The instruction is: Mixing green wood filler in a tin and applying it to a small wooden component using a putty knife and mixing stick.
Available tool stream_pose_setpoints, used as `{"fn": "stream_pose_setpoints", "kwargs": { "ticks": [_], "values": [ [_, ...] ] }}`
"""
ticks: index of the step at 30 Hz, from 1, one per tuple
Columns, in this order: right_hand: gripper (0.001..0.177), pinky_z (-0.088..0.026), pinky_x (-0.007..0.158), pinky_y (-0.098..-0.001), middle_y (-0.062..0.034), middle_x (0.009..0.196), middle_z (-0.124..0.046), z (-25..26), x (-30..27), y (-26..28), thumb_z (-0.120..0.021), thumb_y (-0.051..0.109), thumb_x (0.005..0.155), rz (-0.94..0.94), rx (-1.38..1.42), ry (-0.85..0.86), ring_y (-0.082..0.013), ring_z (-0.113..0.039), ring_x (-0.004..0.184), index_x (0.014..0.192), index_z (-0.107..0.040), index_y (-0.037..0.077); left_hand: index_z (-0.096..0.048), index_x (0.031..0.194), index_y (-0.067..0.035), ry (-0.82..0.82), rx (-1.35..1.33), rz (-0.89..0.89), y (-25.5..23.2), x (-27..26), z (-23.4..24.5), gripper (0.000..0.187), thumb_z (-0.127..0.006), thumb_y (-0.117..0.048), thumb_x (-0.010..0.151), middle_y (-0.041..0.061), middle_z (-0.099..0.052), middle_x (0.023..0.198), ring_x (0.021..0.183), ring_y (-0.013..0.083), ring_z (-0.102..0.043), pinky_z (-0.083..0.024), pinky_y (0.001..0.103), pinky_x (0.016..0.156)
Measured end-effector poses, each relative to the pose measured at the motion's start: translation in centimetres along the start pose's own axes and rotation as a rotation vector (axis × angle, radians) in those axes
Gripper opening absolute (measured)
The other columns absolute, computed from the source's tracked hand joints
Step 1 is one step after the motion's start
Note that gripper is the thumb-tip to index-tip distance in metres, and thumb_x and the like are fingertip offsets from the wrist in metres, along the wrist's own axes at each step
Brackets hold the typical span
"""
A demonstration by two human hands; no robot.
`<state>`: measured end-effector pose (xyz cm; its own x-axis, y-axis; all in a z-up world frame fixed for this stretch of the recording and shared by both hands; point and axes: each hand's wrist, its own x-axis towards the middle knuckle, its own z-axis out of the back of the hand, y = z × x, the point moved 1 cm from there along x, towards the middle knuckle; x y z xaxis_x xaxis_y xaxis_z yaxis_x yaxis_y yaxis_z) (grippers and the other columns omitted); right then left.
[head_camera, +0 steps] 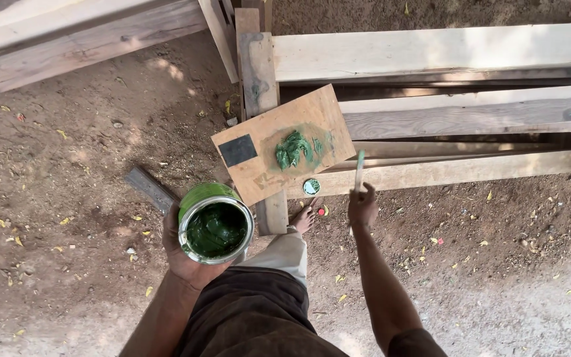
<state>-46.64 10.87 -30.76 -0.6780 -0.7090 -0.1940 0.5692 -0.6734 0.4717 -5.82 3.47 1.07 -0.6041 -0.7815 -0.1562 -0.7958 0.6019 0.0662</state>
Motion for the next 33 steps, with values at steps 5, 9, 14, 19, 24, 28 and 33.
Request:
{"fn": "stream_pose_setpoints", "kwargs": {
  "ticks": [5,9,14,19,24,28,33],
  "values": [
    [0.013,-0.05,0.054,-0.0274,0.0021,0.082,-0.074,-2.1,12.7,0.0,-0.077,0.029,0.093,0.021,0.087,-0.156,-0.0072,-0.063,0.063,0.09,-0.071,0.018,-0.047,0.152,-0.002,0.027,0.038,-0.067,2.9,-0.9,1.3,0.08,-0.056,-0.063,0.102,0.028,-0.059,0.141,0.126,0.041,-0.062,-0.057,0.054,0.102],
    [0.01,-0.054,0.071,-0.0384,-0.0037,0.086,-0.078,-0.2,18.0,6.1,-0.082,0.03,0.086,0.02,0.01,-0.17,-0.0193,-0.069,0.078,0.087,-0.079,0.021,-0.041,0.155,0.0,-0.179,0.136,-0.256,5.6,-3.9,3.3,0.087,-0.051,-0.067,0.101,0.029,-0.056,0.14,0.123,0.0452,-0.061,-0.055,0.061,0.098],
    [0.017,-0.058,0.081,-0.0447,-0.008,0.1,-0.078,0.5,20.6,9.6,-0.079,0.026,0.086,0.041,-0.024,-0.007,-0.0256,-0.073,0.094,0.099,-0.08,0.016,-0.04,0.153,-0.002,-0.521,0.141,-0.417,8.9,-5.4,3.9,0.099,-0.045,-0.08,0.092,0.03,-0.055,0.136,0.122,0.0466,-0.057,-0.052,0.061,0.098],
    [0.033,-0.057,0.082,-0.0453,-0.0119,0.099,-0.076,1.9,20.1,10.3,-0.089,0.026,0.077,0.097,-0.002,0.037,-0.0281,-0.071,0.092,0.1,-0.076,0.007,-0.042,0.151,-0.002,-0.44,0.033,-0.426,11.4,-4.7,3.5,0.103,-0.048,-0.082,0.088,0.032,-0.053,0.138,0.126,0.0464,-0.055,-0.051,0.056,0.103],
    [0.024,-0.058,0.07,-0.0357,-0.0104,0.09,-0.075,5.4,14.6,11.0,-0.082,0.017,0.083,0.166,0.257,-0.032,-0.0198,-0.071,0.077,0.103,-0.076,0.006,-0.041,0.156,-0.004,-0.187,0.05,-0.395,11.4,-1.3,1.9,0.095,-0.053,-0.074,0.093,0.027,-0.055,0.143,0.129,0.0431,-0.057,-0.052,0.056,0.105],
    [0.017,-0.06,0.057,-0.0181,-0.0048,0.083,-0.075,12.4,2.4,15.6,-0.074,0.01,0.091,0.176,0.717,0.228,-0.0063,-0.069,0.067,0.107,-0.073,0.006,-0.043,0.159,-0.006,0.171,0.053,-0.269,10.5,2.5,-0.3,0.086,-0.055,-0.068,0.101,0.023,-0.059,0.146,0.132,0.0414,-0.06,-0.053,0.056,0.109],
    [0.024,-0.061,0.066,-0.0243,-0.0072,0.092,-0.074,21.0,-8.8,20.2,-0.083,0.018,0.087,0.664,0.796,0.267,-0.012,-0.07,0.078,0.105,-0.072,0.005,-0.047,0.152,-0.011,0.078,-0.058,-0.116,9.8,4.6,-1.4,0.084,-0.058,-0.07,0.094,0.018,-0.058,0.145,0.135,0.0371,-0.057,-0.044,0.06,0.118]
  ]
}}
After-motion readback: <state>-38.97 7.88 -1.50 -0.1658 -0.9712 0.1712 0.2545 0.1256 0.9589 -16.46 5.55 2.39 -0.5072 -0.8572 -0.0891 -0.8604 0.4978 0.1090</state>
